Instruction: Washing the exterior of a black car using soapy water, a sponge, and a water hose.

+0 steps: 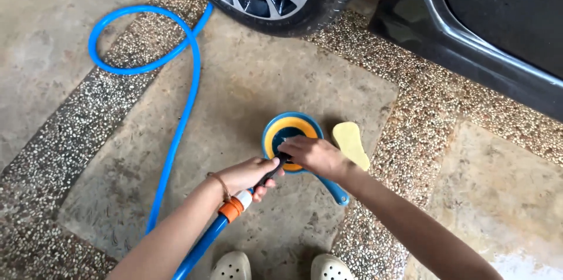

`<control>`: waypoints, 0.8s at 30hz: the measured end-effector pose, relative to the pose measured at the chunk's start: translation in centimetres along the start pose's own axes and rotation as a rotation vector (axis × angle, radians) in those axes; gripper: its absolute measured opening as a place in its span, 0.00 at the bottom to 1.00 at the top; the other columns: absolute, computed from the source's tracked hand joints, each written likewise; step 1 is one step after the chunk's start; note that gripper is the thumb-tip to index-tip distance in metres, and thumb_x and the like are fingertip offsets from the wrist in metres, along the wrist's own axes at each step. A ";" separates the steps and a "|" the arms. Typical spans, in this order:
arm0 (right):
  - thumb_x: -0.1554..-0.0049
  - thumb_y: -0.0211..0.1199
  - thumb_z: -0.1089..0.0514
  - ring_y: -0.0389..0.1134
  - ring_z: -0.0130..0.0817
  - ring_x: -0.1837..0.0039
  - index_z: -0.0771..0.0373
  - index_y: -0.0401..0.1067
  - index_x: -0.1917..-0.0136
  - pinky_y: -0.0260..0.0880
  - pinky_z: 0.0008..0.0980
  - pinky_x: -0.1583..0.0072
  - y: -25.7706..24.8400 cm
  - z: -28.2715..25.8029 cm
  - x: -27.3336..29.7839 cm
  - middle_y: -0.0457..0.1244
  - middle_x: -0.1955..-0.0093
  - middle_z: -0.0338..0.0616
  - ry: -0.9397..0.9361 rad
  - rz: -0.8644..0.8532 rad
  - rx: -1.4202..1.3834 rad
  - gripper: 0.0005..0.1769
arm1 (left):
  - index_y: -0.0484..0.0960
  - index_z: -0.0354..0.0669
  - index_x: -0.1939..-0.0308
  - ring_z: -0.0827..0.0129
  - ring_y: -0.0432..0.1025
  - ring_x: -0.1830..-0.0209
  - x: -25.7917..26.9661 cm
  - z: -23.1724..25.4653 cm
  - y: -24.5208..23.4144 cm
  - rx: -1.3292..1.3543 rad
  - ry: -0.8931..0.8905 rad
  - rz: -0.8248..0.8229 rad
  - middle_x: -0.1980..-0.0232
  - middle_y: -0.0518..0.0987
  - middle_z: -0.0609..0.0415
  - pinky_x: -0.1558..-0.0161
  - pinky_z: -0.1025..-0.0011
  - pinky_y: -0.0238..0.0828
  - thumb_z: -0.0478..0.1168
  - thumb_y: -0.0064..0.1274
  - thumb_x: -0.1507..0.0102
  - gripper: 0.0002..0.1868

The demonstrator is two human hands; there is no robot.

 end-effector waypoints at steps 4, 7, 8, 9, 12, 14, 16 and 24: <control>0.46 0.66 0.57 0.68 0.45 0.38 0.63 0.71 0.43 0.69 0.40 0.38 0.5 -0.3 -0.8 0.66 0.45 0.47 0.116 -0.026 0.067 0.18 | 0.71 0.47 0.56 0.78 0.59 0.84 -3.8 -2.2 -0.6 0.170 -0.030 -0.110 0.75 0.66 0.64 0.81 0.75 0.60 0.58 0.40 0.27 0.19; 0.51 0.65 0.60 0.66 0.45 0.39 0.64 0.72 0.40 0.67 0.42 0.40 -1.3 -1.1 -1.9 0.66 0.45 0.48 0.073 -0.020 0.077 0.24 | 0.67 0.48 0.61 0.77 0.59 0.84 -6.1 -2.1 -1.2 0.130 -0.057 -0.059 0.75 0.66 0.62 0.81 0.74 0.61 0.58 0.38 0.28 0.19; 0.55 0.64 0.63 0.66 0.45 0.39 0.65 0.72 0.34 0.66 0.43 0.41 -2.3 -1.8 -2.0 0.67 0.44 0.48 0.002 0.029 0.071 0.33 | 0.65 0.49 0.63 0.76 0.59 0.84 -6.7 -2.0 -1.5 0.088 -0.067 0.003 0.75 0.65 0.62 0.82 0.74 0.61 0.59 0.37 0.28 0.20; 0.55 0.64 0.63 0.66 0.45 0.39 0.65 0.72 0.34 0.66 0.43 0.41 -1.9 -1.1 -2.0 0.67 0.44 0.48 0.004 0.027 0.071 0.33 | 0.65 0.49 0.63 0.76 0.59 0.84 -6.7 -1.5 -1.2 0.088 -0.068 0.000 0.75 0.65 0.62 0.82 0.74 0.61 0.59 0.37 0.28 0.20; 0.47 0.64 0.60 0.67 0.38 0.37 0.54 0.73 0.41 0.69 0.38 0.38 1.0 1.8 -1.5 0.68 0.45 0.38 0.100 -0.169 0.026 0.18 | 0.66 0.46 0.62 0.75 0.61 0.82 -7.4 -0.7 -1.4 0.003 -0.074 0.037 0.74 0.67 0.60 0.80 0.72 0.65 0.57 0.37 0.27 0.20; 0.46 0.67 0.58 0.67 0.38 0.36 0.55 0.72 0.42 0.70 0.37 0.38 2.3 3.0 -1.2 0.67 0.44 0.37 0.052 -0.169 0.113 0.18 | 0.68 0.46 0.61 0.78 0.61 0.81 -8.4 -1.4 -1.9 0.195 -0.114 -0.051 0.73 0.67 0.62 0.81 0.76 0.62 0.56 0.40 0.26 0.19; 0.46 0.68 0.57 0.66 0.39 0.37 0.58 0.71 0.43 0.70 0.36 0.39 1.2 2.7 -1.6 0.66 0.45 0.40 0.081 -0.134 0.094 0.18 | 0.68 0.46 0.61 0.79 0.61 0.81 -7.3 -0.7 -1.7 0.235 -0.130 -0.077 0.74 0.67 0.63 0.82 0.78 0.61 0.57 0.40 0.27 0.20; 0.58 0.71 0.53 0.63 0.51 0.38 0.65 0.68 0.44 0.67 0.47 0.39 -2.4 2.6 -0.9 0.64 0.45 0.51 0.172 0.154 0.121 0.30 | 0.69 0.46 0.59 0.76 0.61 0.81 -7.9 -0.9 -1.5 0.370 -0.076 -0.080 0.73 0.68 0.61 0.81 0.76 0.63 0.57 0.41 0.27 0.19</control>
Point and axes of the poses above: each hand's wrist, its own x-axis away from the middle knuckle, its own y-axis out of the palm, z = x × y, the point moved 7 cm from there along -x, towards the middle knuckle
